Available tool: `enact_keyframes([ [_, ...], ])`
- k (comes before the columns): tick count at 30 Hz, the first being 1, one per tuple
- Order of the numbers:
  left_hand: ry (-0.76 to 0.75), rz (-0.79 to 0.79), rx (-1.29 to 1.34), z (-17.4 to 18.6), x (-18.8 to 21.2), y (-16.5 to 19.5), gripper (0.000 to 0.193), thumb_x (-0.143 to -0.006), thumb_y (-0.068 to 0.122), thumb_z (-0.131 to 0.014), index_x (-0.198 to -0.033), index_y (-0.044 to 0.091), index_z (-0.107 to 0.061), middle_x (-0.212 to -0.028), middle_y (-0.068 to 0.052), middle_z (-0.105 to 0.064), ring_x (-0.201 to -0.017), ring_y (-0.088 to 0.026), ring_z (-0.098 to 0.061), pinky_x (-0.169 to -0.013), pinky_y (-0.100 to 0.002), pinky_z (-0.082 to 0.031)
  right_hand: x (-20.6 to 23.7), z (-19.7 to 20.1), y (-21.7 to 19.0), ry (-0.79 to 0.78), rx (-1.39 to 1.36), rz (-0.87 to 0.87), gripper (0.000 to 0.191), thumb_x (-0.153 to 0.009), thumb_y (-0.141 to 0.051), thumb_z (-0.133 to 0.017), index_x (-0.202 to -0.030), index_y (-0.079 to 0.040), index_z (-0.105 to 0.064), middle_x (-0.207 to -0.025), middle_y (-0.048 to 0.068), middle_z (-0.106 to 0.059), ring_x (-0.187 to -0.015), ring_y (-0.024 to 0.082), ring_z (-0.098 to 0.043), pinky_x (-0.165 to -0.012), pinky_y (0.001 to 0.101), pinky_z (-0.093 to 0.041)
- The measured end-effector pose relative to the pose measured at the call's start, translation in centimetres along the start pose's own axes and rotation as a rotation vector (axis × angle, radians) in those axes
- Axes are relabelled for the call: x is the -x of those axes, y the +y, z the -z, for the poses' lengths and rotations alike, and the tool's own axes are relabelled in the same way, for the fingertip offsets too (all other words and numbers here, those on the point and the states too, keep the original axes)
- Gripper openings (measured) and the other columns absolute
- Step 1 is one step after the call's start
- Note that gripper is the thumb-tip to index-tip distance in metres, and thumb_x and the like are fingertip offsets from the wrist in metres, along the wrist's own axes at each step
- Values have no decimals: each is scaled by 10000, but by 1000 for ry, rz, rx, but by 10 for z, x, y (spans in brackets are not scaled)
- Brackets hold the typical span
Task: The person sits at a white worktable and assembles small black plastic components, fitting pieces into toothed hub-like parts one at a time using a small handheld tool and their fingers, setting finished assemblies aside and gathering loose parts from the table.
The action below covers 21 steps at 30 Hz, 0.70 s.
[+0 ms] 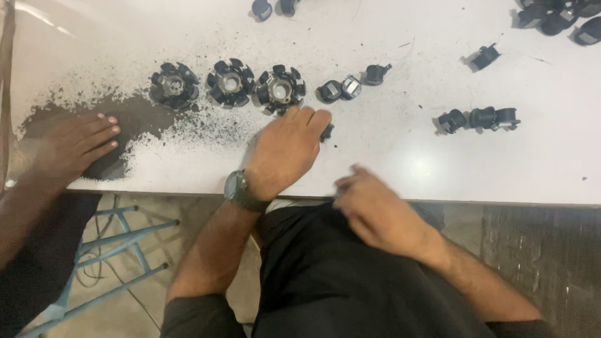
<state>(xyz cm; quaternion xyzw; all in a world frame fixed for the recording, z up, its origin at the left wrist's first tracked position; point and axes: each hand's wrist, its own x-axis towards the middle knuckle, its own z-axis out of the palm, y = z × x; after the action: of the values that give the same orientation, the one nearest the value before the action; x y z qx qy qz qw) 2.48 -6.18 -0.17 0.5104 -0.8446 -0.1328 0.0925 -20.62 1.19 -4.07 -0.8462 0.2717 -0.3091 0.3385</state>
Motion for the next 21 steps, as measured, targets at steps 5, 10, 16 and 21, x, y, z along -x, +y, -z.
enact_keyframes([
  [5, 171, -70, 249, -12, 34, 11, 320, -869, 197, -758, -1162, 105, -670, -1270, -42, -651, -1239, -300, -567, -1023, -475, -460, 9, 10, -12, 58, -61, 229, 201, -818, -39, -658, -988, -140, -692, -1025, 37, -597, -1226, 332, -652, -1214, 612, -317],
  [10, 263, -148, 281, -40, 45, 24, 356, -867, 250, -779, -1204, 158, -710, -1482, -36, -562, -1490, -326, -371, -1208, -574, -295, 15, 32, 4, 214, 471, -197, 321, -797, -127, -760, -1114, -95, -719, -1084, 101, -587, -1295, 337, -515, -1213, 654, -237],
  [16, 247, -112, 251, -41, 44, 32, 483, -844, 225, -796, -1305, 126, -690, -1522, -112, -512, -1500, -321, -350, -1220, -594, -265, 3, 14, 6, 218, 498, -253, 432, -741, -213, -861, -1140, -113, -731, -1133, 85, -598, -1288, 321, -522, -1231, 655, -205],
  [21, 301, -96, 251, -16, 73, 31, 468, -836, 143, -737, -1296, 90, -668, -1551, -154, -475, -1531, -356, -334, -1261, -597, -284, 10, 13, 10, 241, 513, -275, 433, -760, -230, -864, -1137, -79, -713, -1108, 92, -581, -1273, 332, -520, -1229, 666, -196],
])
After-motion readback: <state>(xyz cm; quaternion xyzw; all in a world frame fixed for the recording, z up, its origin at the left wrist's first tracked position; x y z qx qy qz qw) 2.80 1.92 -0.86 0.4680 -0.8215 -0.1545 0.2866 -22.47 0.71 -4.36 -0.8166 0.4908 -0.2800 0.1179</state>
